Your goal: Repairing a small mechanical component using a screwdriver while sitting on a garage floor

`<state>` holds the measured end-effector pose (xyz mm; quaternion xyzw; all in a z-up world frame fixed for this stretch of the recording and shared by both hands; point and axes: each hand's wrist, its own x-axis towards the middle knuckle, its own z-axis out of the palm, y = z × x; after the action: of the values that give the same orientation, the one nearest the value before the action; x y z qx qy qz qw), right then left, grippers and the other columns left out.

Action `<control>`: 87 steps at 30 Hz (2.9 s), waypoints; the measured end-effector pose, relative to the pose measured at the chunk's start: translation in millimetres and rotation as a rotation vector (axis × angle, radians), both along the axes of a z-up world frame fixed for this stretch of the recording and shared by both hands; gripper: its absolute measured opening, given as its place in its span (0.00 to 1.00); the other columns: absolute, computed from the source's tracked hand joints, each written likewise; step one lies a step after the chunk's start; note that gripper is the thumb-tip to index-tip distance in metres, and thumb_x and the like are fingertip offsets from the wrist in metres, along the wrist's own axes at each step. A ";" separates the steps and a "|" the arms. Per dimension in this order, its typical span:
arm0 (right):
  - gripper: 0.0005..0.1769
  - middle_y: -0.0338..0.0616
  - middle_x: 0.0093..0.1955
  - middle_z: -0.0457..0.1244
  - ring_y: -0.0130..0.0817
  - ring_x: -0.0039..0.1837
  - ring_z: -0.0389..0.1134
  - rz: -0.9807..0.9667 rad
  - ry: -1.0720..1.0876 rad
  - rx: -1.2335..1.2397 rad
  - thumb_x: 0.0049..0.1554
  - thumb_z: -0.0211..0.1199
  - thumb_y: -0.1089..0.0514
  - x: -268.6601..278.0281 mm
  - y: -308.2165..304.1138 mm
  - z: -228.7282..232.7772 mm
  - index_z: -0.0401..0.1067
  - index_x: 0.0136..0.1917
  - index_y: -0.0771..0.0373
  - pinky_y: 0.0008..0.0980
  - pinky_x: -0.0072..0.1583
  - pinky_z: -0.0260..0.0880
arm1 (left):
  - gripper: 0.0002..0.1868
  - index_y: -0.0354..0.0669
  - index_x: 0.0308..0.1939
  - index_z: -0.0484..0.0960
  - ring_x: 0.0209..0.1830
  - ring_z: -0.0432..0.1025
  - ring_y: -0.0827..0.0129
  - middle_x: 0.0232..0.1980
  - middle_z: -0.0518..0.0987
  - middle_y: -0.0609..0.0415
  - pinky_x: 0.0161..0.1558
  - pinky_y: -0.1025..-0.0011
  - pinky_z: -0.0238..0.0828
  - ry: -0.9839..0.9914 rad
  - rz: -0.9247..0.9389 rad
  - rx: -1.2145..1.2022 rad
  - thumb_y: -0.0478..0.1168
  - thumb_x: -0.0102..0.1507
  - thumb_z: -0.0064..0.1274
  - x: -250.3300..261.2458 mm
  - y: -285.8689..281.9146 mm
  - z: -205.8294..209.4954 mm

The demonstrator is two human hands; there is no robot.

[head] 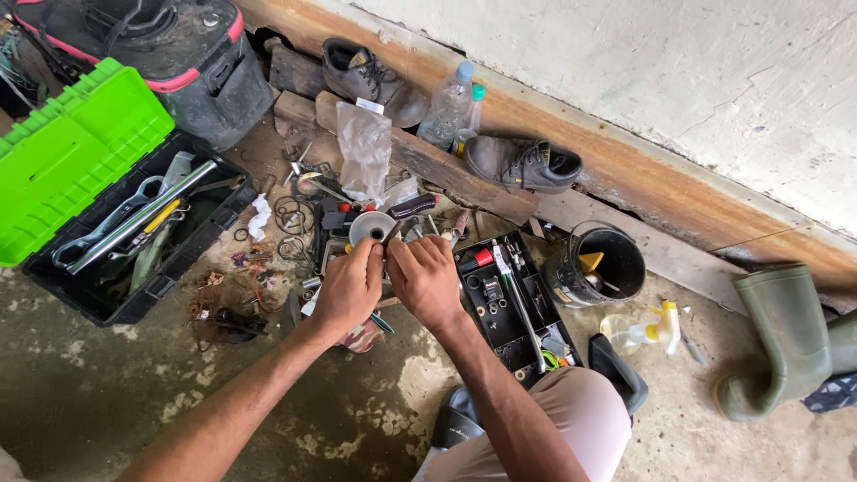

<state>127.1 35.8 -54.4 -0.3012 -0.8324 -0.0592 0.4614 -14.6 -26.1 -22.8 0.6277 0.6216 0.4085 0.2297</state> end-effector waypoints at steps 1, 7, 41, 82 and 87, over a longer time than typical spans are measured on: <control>0.01 0.41 0.32 0.62 0.38 0.38 0.69 -0.001 0.000 -0.001 0.59 0.64 0.62 0.4 -0.7 -1.6 0.75 0.46 0.59 0.40 0.56 0.72 | 0.13 0.40 0.42 0.76 0.28 0.79 0.41 0.29 0.81 0.35 0.25 0.56 0.74 0.000 -0.001 -0.001 0.40 0.74 0.37 0.0 -0.9 -0.4; 0.02 0.42 0.32 0.61 0.40 0.38 0.69 -0.007 0.021 -0.023 0.61 0.62 0.60 3.4 1.7 -3.7 0.74 0.46 0.60 0.40 0.53 0.72 | 0.13 0.40 0.42 0.77 0.27 0.79 0.41 0.30 0.82 0.35 0.25 0.57 0.75 -0.056 -0.019 -0.011 0.40 0.74 0.37 0.5 6.2 0.5; 0.03 0.41 0.33 0.64 0.35 0.39 0.70 0.006 0.026 0.019 0.57 0.65 0.63 -1.0 -5.5 10.3 0.75 0.47 0.61 0.42 0.60 0.70 | 0.05 0.44 0.44 0.75 0.17 0.76 0.51 0.18 0.78 0.45 0.22 0.61 0.71 0.086 0.016 0.118 0.39 0.66 0.50 -8.9 7.0 4.2; 0.03 0.41 0.34 0.66 0.36 0.39 0.72 0.043 0.083 0.022 0.57 0.67 0.64 -10.8 -4.4 30.8 0.77 0.47 0.63 0.42 0.58 0.71 | 0.07 0.41 0.50 0.72 0.16 0.76 0.63 0.22 0.79 0.48 0.20 0.69 0.74 0.368 -0.025 0.123 0.40 0.73 0.41 -15.7 -0.9 7.4; 0.03 0.42 0.34 0.66 0.36 0.38 0.71 0.089 0.099 0.024 0.56 0.67 0.66 -12.8 -6.1 35.7 0.77 0.45 0.64 0.44 0.59 0.71 | 0.07 0.40 0.47 0.69 0.15 0.75 0.58 0.21 0.76 0.45 0.18 0.65 0.71 0.467 -0.021 0.181 0.40 0.72 0.41 -18.6 -4.6 -11.6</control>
<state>114.3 29.7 -18.8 -0.2610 -0.8202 -0.0336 0.5080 -33.2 -30.7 -34.4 0.7293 0.6124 0.3038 0.0269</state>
